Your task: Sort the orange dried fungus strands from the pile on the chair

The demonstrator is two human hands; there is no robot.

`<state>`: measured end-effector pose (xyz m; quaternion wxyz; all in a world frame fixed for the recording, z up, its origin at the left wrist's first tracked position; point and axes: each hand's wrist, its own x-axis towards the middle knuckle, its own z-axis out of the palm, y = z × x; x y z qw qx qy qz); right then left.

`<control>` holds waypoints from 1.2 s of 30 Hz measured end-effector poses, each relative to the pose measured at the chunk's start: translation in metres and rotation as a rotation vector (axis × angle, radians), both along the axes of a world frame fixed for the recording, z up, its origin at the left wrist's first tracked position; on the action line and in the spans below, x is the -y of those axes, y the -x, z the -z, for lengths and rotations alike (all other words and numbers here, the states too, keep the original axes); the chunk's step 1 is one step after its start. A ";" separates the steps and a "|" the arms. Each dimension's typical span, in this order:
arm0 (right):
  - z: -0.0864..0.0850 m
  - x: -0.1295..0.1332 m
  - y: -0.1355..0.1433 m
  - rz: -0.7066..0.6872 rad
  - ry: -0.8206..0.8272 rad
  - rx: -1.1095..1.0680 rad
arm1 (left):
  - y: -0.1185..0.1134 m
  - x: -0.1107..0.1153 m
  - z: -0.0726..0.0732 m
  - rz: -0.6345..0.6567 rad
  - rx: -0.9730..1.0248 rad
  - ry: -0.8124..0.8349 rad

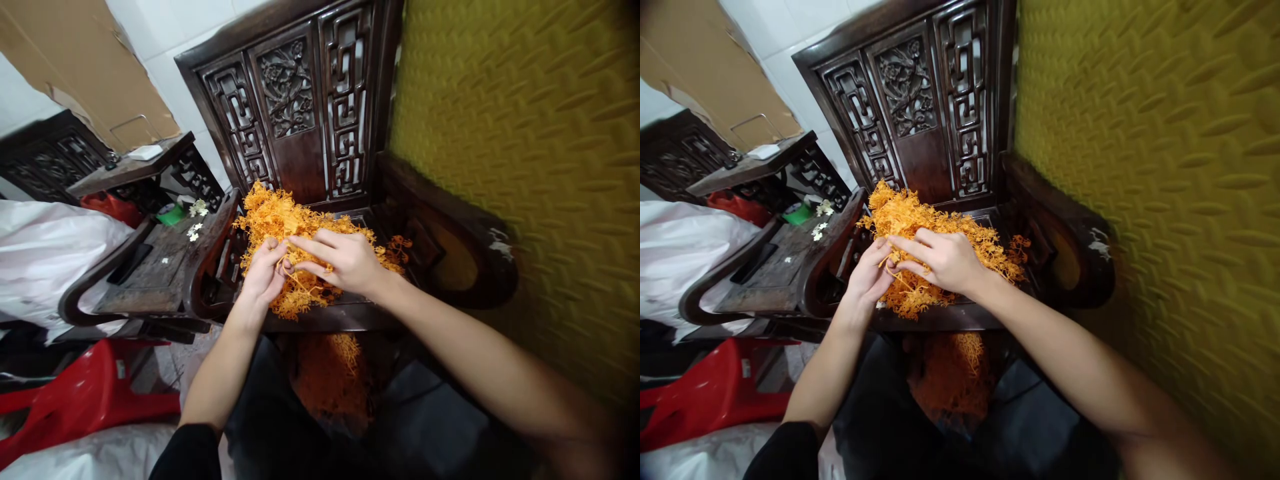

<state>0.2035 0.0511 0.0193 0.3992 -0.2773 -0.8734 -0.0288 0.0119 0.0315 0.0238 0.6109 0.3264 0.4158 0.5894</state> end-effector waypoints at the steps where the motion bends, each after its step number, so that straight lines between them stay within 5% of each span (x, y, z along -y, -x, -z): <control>1: 0.000 -0.001 0.000 0.000 -0.019 0.024 | -0.001 0.000 0.001 0.015 0.013 0.010; 10: 0.002 -0.004 0.010 -0.134 0.007 0.028 | -0.007 0.005 -0.001 0.044 0.051 -0.004; 21: 0.000 -0.003 0.023 -0.360 0.260 -0.329 | -0.002 0.004 -0.009 -0.099 -0.032 -0.161; 28: -0.009 -0.009 0.014 -0.135 0.498 -0.510 | 0.007 0.003 -0.002 -0.202 -0.202 -0.281; 36: -0.008 -0.009 0.018 -0.113 0.535 -0.428 | 0.006 0.004 0.000 -0.187 -0.281 -0.344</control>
